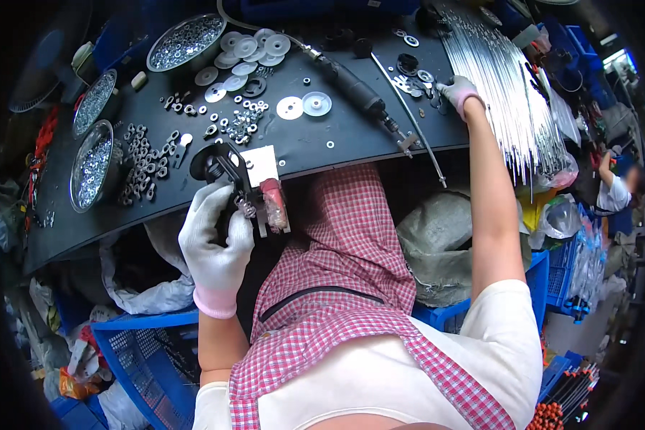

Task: Assembling a handheld dispenser device using various metal and plastic components and a pneumatic screwdriver.

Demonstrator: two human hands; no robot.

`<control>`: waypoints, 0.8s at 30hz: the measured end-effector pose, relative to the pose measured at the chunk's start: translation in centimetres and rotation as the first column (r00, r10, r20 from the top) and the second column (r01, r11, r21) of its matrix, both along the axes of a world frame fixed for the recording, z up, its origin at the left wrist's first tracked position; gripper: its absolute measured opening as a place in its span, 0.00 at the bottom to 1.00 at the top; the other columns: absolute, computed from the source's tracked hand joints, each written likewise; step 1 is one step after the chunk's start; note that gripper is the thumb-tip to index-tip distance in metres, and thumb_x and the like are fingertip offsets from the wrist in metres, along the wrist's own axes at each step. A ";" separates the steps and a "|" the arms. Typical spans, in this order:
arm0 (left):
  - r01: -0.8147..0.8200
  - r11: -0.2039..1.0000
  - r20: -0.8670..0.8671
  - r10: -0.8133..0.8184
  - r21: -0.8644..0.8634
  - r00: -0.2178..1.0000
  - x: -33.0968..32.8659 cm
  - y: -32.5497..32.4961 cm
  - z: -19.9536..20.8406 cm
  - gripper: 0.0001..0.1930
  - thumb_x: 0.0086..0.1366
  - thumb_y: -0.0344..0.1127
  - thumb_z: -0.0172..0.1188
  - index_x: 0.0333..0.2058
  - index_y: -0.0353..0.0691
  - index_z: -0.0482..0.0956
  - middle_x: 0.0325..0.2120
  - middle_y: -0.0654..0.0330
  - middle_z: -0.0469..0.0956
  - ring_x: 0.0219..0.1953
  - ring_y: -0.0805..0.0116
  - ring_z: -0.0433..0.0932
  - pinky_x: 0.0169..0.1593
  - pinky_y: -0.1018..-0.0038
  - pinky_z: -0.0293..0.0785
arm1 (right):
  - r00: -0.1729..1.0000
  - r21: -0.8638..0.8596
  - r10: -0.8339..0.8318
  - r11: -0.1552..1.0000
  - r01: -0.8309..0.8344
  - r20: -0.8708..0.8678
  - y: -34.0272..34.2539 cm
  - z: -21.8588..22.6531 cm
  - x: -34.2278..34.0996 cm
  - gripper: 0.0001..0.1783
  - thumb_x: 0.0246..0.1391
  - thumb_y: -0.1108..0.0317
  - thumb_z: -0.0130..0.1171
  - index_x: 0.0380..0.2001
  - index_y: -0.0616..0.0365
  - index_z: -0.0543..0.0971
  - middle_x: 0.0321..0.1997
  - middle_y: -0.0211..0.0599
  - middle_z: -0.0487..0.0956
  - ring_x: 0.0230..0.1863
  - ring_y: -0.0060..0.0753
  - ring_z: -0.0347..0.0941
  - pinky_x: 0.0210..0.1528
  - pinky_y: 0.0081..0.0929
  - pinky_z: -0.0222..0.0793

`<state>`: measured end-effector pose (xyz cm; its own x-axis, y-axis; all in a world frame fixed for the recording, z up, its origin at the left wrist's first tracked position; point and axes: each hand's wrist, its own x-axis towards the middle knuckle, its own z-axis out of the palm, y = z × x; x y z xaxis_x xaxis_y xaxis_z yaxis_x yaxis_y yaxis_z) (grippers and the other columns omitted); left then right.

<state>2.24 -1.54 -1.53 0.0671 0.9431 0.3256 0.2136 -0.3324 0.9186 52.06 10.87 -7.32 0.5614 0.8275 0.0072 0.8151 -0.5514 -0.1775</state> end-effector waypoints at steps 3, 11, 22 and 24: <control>-0.014 1.000 -0.003 0.014 -0.014 1.000 -0.5 0.3 -0.5 0.14 0.52 0.17 0.51 0.39 0.26 0.75 0.37 0.56 0.75 0.34 0.76 0.74 0.37 0.82 0.71 | 0.962 -0.234 -0.033 0.972 -0.033 -0.271 1.0 3.1 -1.8 0.25 0.45 0.58 0.65 0.41 0.68 0.78 0.36 0.47 0.80 0.37 0.34 0.75 0.42 0.29 0.69; 0.032 0.998 0.047 -0.030 -0.052 0.998 -0.9 0.0 -0.3 0.14 0.51 0.18 0.52 0.39 0.25 0.75 0.37 0.57 0.75 0.35 0.76 0.74 0.39 0.81 0.72 | 0.817 0.036 0.256 0.960 -0.278 -0.517 0.7 1.3 1.4 0.31 0.43 0.67 0.62 0.54 0.59 0.71 0.49 0.43 0.76 0.47 0.36 0.73 0.50 0.26 0.68; -0.024 0.972 0.099 0.001 0.233 0.995 -1.6 0.4 0.6 0.12 0.52 0.22 0.56 0.37 0.26 0.77 0.30 0.58 0.76 0.26 0.78 0.74 0.30 0.82 0.71 | -0.147 0.810 0.832 0.554 0.193 -0.535 -13.7 8.6 -31.3 0.12 0.55 0.75 0.58 0.44 0.59 0.74 0.34 0.33 0.79 0.29 0.20 0.74 0.29 0.18 0.74; -0.011 0.990 0.143 -0.010 0.144 0.990 -1.4 0.1 1.0 0.12 0.53 0.21 0.56 0.38 0.26 0.77 0.30 0.58 0.76 0.26 0.79 0.75 0.28 0.83 0.71 | -0.034 0.728 0.742 0.665 0.165 -0.670 -15.1 7.1 -36.0 0.12 0.50 0.81 0.61 0.39 0.63 0.75 0.34 0.34 0.80 0.29 0.21 0.76 0.34 0.19 0.75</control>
